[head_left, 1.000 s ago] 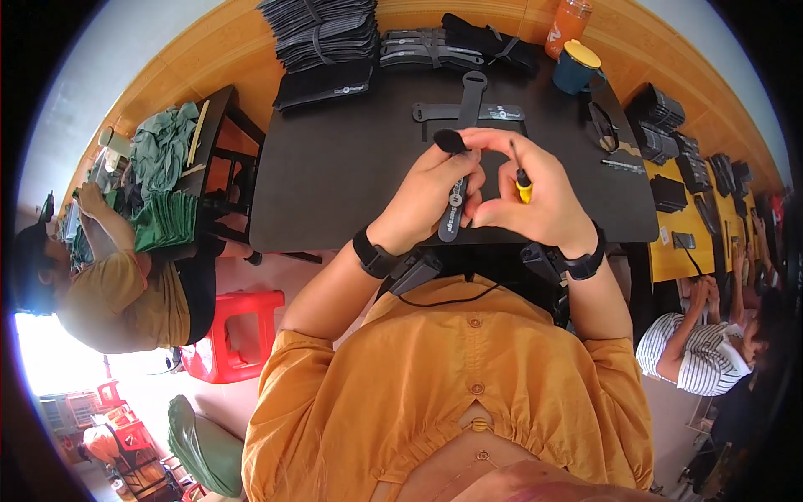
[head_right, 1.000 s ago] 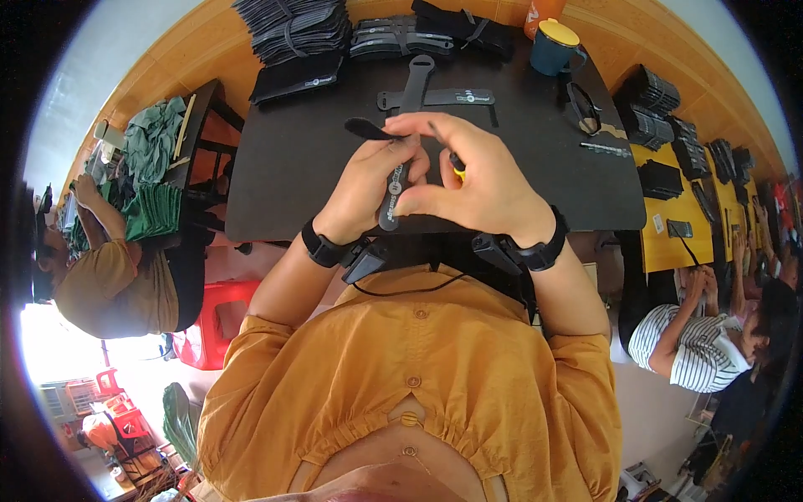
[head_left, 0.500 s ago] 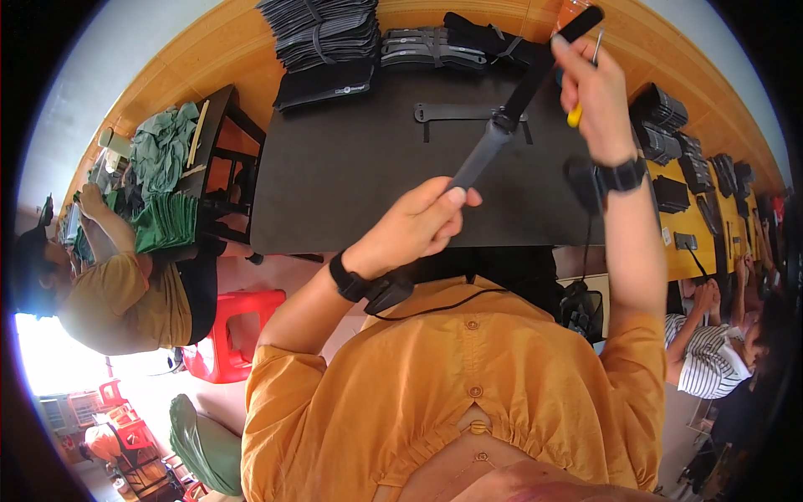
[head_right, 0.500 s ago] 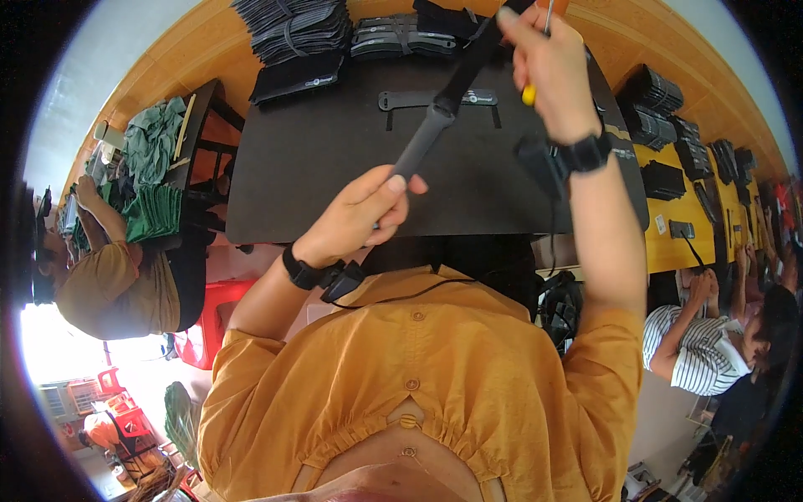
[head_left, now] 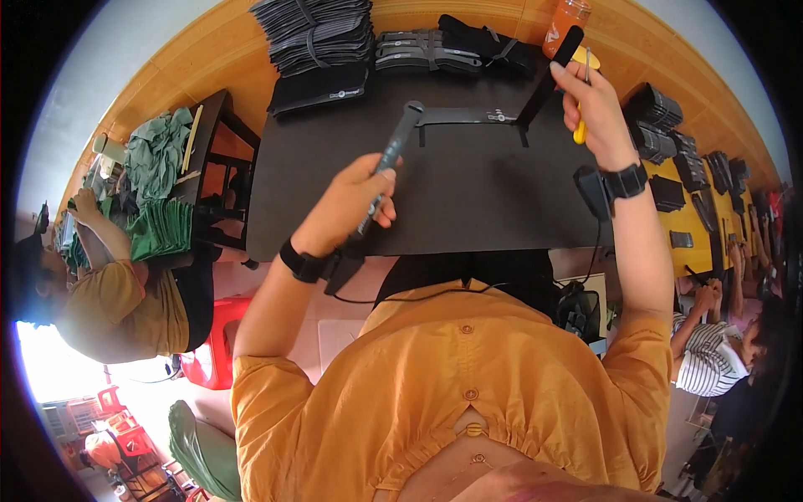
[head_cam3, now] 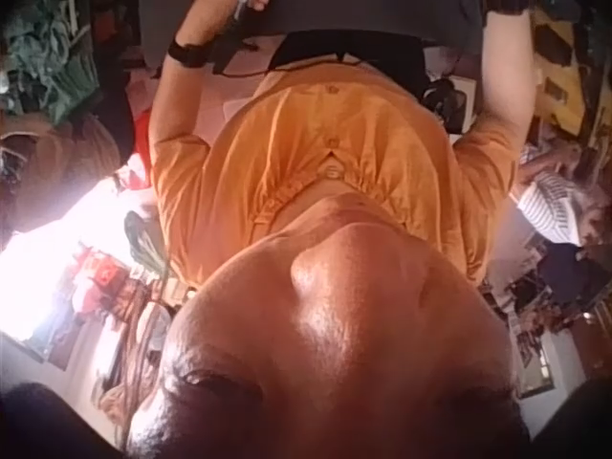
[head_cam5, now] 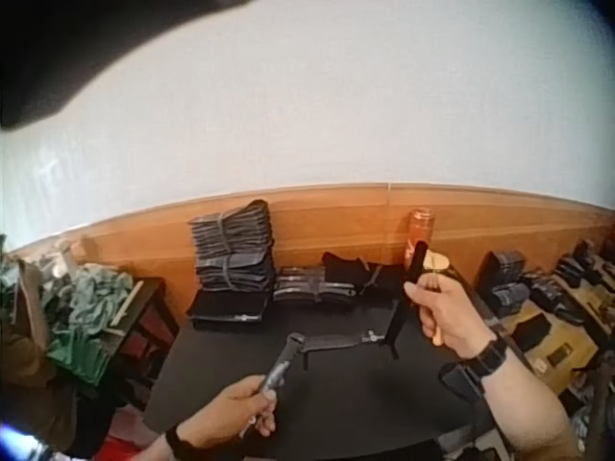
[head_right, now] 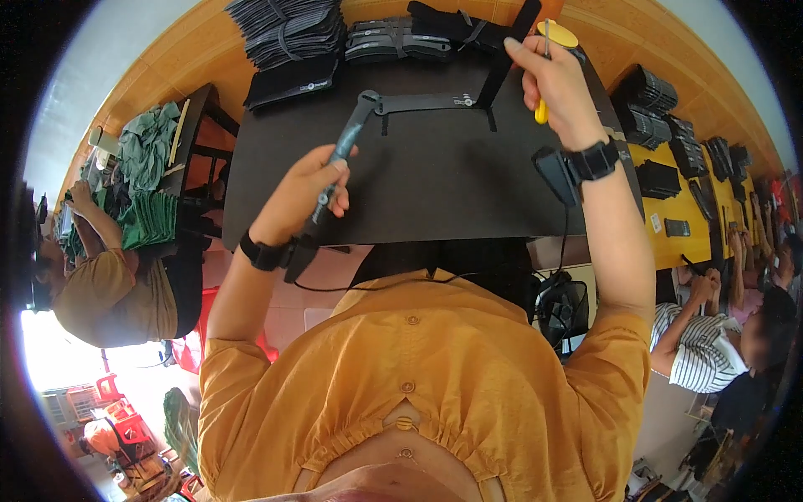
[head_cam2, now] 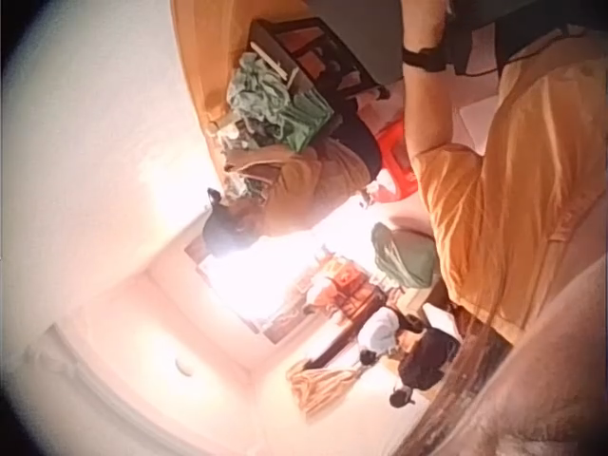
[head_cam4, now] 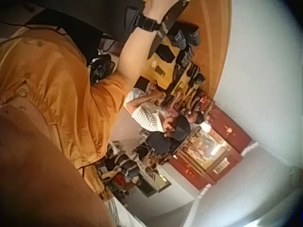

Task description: Assembling small hardware onto black leather straps using a hand tool.

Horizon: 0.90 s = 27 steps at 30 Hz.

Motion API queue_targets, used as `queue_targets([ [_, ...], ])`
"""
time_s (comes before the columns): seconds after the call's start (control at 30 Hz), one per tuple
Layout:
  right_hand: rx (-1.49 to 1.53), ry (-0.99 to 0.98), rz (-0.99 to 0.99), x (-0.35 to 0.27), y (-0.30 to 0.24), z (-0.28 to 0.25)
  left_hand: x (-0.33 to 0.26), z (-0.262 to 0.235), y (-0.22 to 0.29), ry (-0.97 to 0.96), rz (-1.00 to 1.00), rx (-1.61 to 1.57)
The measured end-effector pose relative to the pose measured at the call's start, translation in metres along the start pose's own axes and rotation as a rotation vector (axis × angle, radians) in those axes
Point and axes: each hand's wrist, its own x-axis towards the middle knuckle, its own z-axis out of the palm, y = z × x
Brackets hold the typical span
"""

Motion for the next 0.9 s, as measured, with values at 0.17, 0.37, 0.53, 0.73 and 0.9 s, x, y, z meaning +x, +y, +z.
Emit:
queue_targets([
  [0.17, -0.059, -0.099, 0.013, -0.035, 0.001, 0.012, 0.019, -0.034, 0.002, 0.18, 0.038, 0.198],
  [0.37, -0.07, -0.304, 0.072, -0.063, -0.018, 0.026, 0.039, -0.076, -0.022, 0.294, 0.108, 0.354],
  [0.53, -0.097, -0.495, 0.08, -0.069, -0.021, 0.033, 0.029, -0.069, -0.011, 0.532, 0.361, 0.95],
  [0.73, -0.031, -0.813, 0.12, -0.079, -0.016, 0.056, 0.007, 0.012, 0.032, -0.248, 0.36, 0.297],
  [0.9, 0.046, -0.825, 0.024, -0.073, 0.013, 0.053, 0.031, 0.032, 0.032, -0.464, 0.168, 0.301],
])
